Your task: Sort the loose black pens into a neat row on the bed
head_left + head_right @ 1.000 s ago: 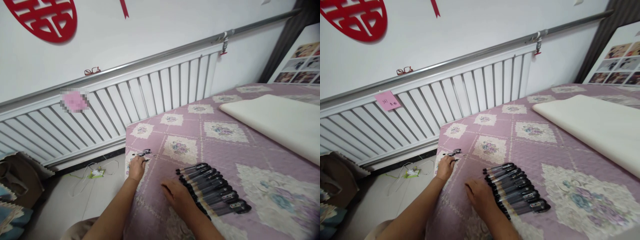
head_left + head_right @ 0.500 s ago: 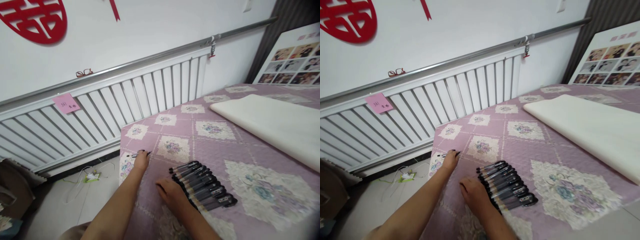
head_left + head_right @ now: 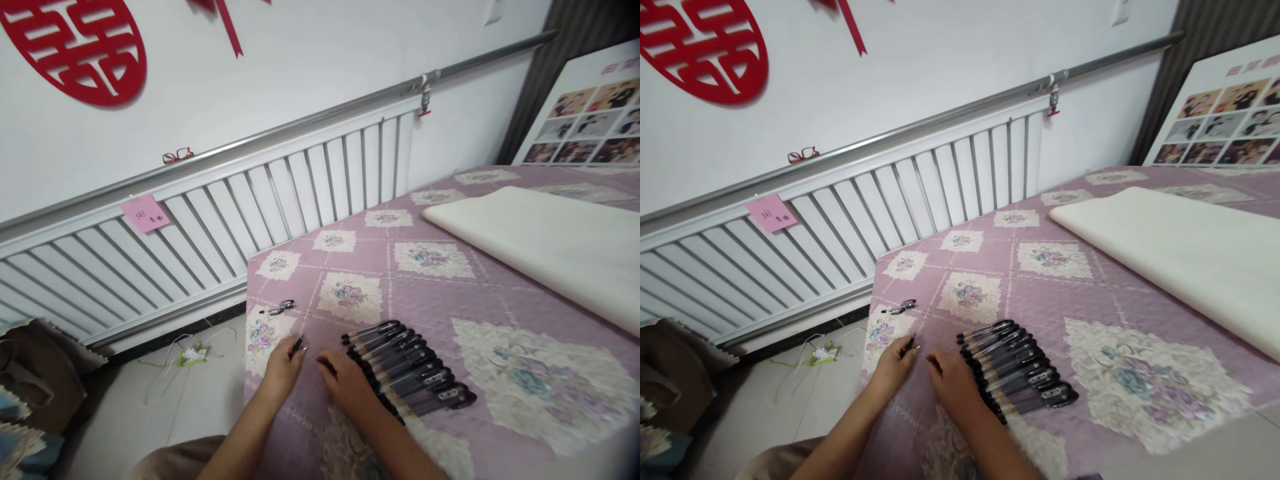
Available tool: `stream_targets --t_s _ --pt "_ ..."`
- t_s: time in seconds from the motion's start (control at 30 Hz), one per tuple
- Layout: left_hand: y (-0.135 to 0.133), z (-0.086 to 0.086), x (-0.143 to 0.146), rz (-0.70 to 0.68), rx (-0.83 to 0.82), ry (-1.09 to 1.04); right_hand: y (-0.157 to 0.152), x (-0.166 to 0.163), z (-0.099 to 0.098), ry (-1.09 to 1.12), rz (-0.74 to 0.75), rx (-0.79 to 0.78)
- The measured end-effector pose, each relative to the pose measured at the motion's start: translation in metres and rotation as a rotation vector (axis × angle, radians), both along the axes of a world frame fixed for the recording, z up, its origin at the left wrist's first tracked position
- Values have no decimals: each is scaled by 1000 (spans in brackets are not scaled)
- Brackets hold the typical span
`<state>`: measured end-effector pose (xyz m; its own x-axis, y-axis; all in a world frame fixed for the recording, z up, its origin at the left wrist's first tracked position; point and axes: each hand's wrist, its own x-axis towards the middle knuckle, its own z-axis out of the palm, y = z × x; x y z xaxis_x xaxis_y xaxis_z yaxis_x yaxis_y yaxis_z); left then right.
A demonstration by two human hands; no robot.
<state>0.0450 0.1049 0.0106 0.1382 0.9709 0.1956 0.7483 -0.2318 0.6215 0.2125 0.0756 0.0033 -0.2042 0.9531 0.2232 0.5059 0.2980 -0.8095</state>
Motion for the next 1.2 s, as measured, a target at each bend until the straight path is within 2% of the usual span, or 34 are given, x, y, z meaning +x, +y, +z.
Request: stream_targets --t_s 0.13,0.23,0.4,0.53,0.63,0.7,0.83,0.9,1.03,1.2 --pt "-34 5 8 56 -251 -535 -3 -6 -1 165 29 -61" --pt "-50 4 14 118 -441 -791 -8 -9 3 261 123 -53" --pt "-65 9 17 147 -562 -1070 -15 -8 11 330 217 -39" --pt "-72 18 19 134 -615 -1135 -20 -7 14 408 267 -76" --pt "-77 20 17 124 -629 -1042 -23 -6 14 449 251 -140" --pt "-79 19 12 100 -561 -827 -23 -6 13 457 197 -174" --pt "-82 14 -4 38 -206 -263 -20 -4 6 504 79 -253" --pt "-84 9 -12 27 -85 -88 -18 -4 2 551 54 -300" --pt "-88 -8 -18 3 29 63 -16 -4 -2 601 57 -362" --pt "-89 -22 -18 -22 119 134 -15 -5 -9 491 93 -320"
